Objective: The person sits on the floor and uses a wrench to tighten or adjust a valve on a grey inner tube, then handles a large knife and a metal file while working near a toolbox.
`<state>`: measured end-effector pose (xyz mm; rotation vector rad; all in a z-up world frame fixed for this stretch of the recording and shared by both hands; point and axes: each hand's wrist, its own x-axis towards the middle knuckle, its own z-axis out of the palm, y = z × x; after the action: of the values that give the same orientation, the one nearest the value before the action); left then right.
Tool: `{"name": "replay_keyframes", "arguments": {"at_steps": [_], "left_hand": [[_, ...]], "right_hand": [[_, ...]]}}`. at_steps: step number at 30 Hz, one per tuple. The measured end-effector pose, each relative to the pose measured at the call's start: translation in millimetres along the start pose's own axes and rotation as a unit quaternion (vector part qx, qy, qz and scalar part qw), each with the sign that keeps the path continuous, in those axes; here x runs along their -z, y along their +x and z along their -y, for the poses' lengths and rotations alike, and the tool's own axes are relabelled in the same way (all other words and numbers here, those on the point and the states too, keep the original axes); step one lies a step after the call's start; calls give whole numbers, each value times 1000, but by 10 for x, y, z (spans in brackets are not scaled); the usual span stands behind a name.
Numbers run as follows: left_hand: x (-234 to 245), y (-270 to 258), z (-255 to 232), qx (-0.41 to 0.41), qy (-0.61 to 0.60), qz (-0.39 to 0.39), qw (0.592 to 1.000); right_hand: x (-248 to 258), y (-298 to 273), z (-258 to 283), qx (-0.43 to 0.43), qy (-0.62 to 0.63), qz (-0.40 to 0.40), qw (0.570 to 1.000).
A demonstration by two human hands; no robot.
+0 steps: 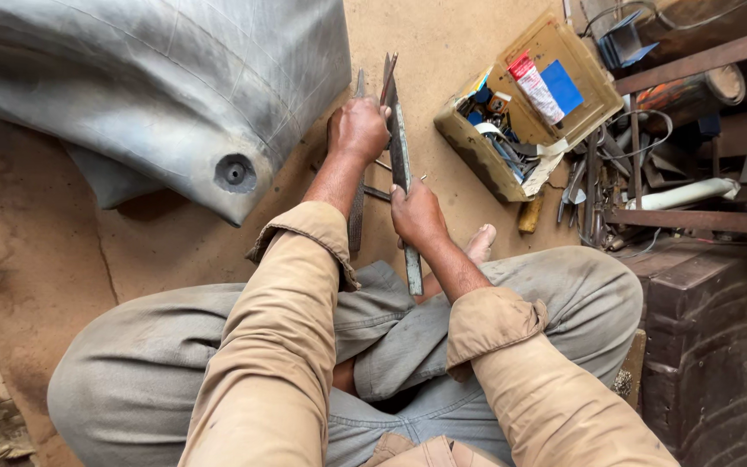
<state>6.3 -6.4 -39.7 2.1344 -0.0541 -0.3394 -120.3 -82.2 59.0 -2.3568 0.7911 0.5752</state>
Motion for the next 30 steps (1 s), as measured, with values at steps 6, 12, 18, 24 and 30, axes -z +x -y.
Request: {"name": "replay_keyframes", "arguments": {"at_steps": [6,12,18,24,30], "left_hand": [[-10,-30,-19,41,-20,39,998],[-22,18,41,-6,11,-1,1000],[-56,-5,47,-12,-2,-12,1000],[-60,34,93,44,-26,-4,999],[-149,67,112,23,-1,-28,999]], "right_hand": [[10,125,-21,14,10,6,1000],[1,250,40,36,20,2,999],[-105,582,-139,72,-32,-34,996],[-231,720,-287,81,-45,-98,991],[-81,535,-146,61,73,-33,995]]}}
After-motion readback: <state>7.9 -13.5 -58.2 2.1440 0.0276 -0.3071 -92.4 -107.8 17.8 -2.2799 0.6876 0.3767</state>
